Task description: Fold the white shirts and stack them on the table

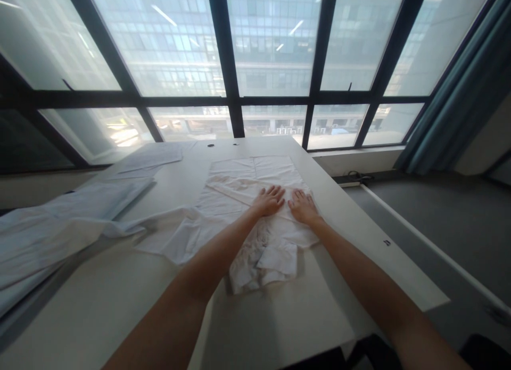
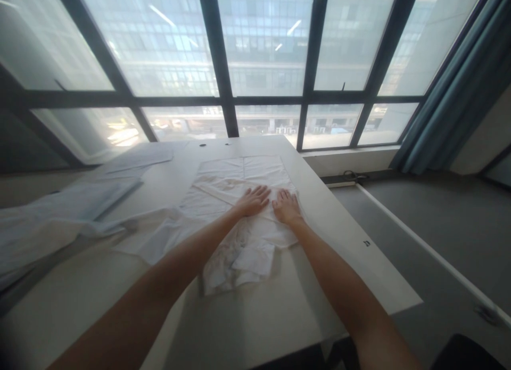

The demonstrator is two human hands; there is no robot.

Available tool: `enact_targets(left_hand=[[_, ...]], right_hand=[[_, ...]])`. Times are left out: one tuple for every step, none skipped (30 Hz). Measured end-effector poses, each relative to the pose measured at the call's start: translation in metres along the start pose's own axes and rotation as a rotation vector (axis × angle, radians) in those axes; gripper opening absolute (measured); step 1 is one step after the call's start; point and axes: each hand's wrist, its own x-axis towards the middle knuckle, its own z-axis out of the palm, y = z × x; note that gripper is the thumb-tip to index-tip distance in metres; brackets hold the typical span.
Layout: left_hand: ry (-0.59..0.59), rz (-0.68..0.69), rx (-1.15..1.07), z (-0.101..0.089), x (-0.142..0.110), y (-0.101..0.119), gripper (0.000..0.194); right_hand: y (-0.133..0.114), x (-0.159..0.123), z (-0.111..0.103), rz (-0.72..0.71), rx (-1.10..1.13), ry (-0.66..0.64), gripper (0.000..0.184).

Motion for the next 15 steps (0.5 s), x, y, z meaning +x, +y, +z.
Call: enact_targets(left_hand=[[-0.003, 0.0, 0.002, 0.0, 0.0, 0.0, 0.057], [-0.01, 0.001, 0.003, 0.0, 0.0, 0.0, 0.057], [-0.02, 0.007, 0.002, 0.0, 0.0, -0.002, 0.058], [-0.032, 0.02, -0.002, 0.0, 0.001, -0.004, 0.058], [-0.041, 0.042, -0.008, -0.001, 0.0, -0.008, 0.059], [-0.047, 0.067, -0.014, -0.001, 0.0, -0.014, 0.06], [-0.051, 0.088, -0.021, -0.002, -0.001, -0.022, 0.06], [-0.053, 0.096, -0.027, -0.003, -0.002, -0.032, 0.06], [-0.057, 0.083, -0.03, -0.004, -0.003, -0.044, 0.059], [-0.062, 0.046, -0.03, -0.006, -0.005, -0.058, 0.058], [-0.065, -0.008, -0.026, -0.008, -0.008, -0.074, 0.058], [-0.067, -0.071, -0.019, -0.01, -0.01, -0.09, 0.058], [-0.064, -0.137, -0.01, -0.012, -0.013, -0.106, 0.058], [-0.061, -0.198, 0.001, -0.015, -0.016, -0.122, 0.058], [-0.064, -0.259, 0.012, -0.017, -0.019, -0.136, 0.059]], right_hand=[[0.001, 0.0, 0.001, 0.003, -0.001, -0.003, 0.063], [0.003, 0.0, 0.001, 0.003, -0.002, -0.003, 0.063], [0.004, 0.0, 0.001, 0.001, -0.003, -0.005, 0.063], [0.005, 0.001, 0.001, -0.001, -0.004, -0.007, 0.063], [0.005, 0.001, 0.0, -0.002, -0.006, -0.011, 0.062], [0.005, 0.001, 0.0, -0.001, -0.008, -0.014, 0.062], [0.005, 0.001, 0.0, 0.0, -0.01, -0.016, 0.062], [0.005, 0.001, 0.0, 0.002, -0.013, -0.018, 0.062], [0.005, 0.001, 0.001, 0.002, -0.016, -0.017, 0.062], [0.005, 0.001, 0.001, 0.003, -0.02, -0.013, 0.062], [0.005, 0.001, 0.002, 0.001, -0.024, -0.009, 0.063], [0.005, 0.001, 0.003, -0.002, -0.028, -0.005, 0.063], [0.006, 0.001, 0.003, -0.002, -0.031, -0.002, 0.063], [0.006, 0.001, 0.004, -0.001, -0.031, 0.0, 0.063], [0.007, 0.002, 0.005, 0.001, -0.031, 0.001, 0.063]])
